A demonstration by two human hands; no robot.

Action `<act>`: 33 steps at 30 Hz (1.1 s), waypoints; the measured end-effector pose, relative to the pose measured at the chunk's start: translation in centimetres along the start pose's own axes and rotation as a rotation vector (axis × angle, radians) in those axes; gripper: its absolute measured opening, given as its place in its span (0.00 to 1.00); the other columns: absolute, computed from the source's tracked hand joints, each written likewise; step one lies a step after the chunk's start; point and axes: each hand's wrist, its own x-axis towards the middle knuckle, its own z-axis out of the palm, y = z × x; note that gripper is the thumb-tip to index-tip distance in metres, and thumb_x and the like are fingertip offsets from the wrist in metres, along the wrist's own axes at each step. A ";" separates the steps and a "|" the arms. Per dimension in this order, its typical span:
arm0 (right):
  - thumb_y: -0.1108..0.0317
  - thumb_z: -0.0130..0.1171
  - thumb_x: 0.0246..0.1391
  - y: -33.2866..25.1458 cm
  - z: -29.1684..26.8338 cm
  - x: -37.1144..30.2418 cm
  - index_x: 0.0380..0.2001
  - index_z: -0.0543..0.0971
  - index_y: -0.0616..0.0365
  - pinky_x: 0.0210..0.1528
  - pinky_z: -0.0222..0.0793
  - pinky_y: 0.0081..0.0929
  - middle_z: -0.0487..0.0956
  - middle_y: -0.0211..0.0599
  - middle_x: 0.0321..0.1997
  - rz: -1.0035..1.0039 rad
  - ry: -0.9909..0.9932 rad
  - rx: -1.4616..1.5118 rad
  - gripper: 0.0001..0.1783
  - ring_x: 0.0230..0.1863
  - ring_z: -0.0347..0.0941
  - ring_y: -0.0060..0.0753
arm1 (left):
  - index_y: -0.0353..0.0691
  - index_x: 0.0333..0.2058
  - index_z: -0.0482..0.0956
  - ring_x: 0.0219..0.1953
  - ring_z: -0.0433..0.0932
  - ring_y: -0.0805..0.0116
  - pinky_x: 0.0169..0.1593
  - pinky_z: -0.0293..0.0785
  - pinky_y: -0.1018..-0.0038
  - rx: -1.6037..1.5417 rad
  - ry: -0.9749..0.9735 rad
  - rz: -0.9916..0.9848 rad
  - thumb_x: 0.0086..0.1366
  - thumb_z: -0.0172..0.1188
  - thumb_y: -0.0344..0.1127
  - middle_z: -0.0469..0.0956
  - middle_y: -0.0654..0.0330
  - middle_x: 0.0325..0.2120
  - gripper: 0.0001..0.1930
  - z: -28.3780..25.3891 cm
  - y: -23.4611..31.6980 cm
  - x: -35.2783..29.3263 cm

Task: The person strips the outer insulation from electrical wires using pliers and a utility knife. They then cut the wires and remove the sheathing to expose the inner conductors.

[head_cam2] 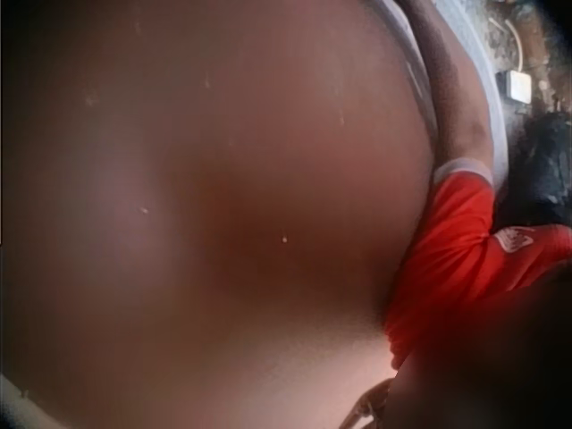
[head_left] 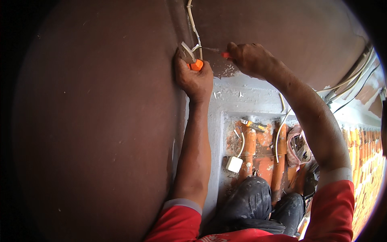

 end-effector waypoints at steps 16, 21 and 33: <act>0.56 0.60 0.74 -1.8 -1.6 -0.1 0.56 0.80 0.61 0.51 0.82 0.56 0.90 0.55 0.44 0.198 -0.210 0.276 0.20 0.49 0.88 0.59 | 0.30 0.32 0.77 0.30 0.89 0.47 0.36 0.84 0.56 0.203 -0.074 -0.147 0.57 0.76 0.27 0.85 0.46 0.28 0.13 0.9 0.2 1.2; 0.53 0.60 0.74 -1.2 -1.1 -0.3 0.57 0.82 0.62 0.49 0.82 0.53 0.89 0.55 0.45 0.248 -0.224 0.406 0.23 0.46 0.88 0.58 | 0.29 0.32 0.78 0.29 0.88 0.49 0.35 0.83 0.58 0.200 -0.106 -0.280 0.61 0.75 0.30 0.85 0.46 0.28 0.13 1.5 1.8 1.6; 0.47 0.56 0.76 0.2 0.2 0.7 0.57 0.81 0.61 0.35 0.88 0.41 0.87 0.43 0.38 0.464 -0.541 1.282 0.27 0.36 0.87 0.35 | 0.29 0.31 0.76 0.29 0.87 0.55 0.35 0.83 0.61 0.033 -0.045 -0.292 0.57 0.72 0.22 0.84 0.49 0.28 0.10 1.2 0.5 0.1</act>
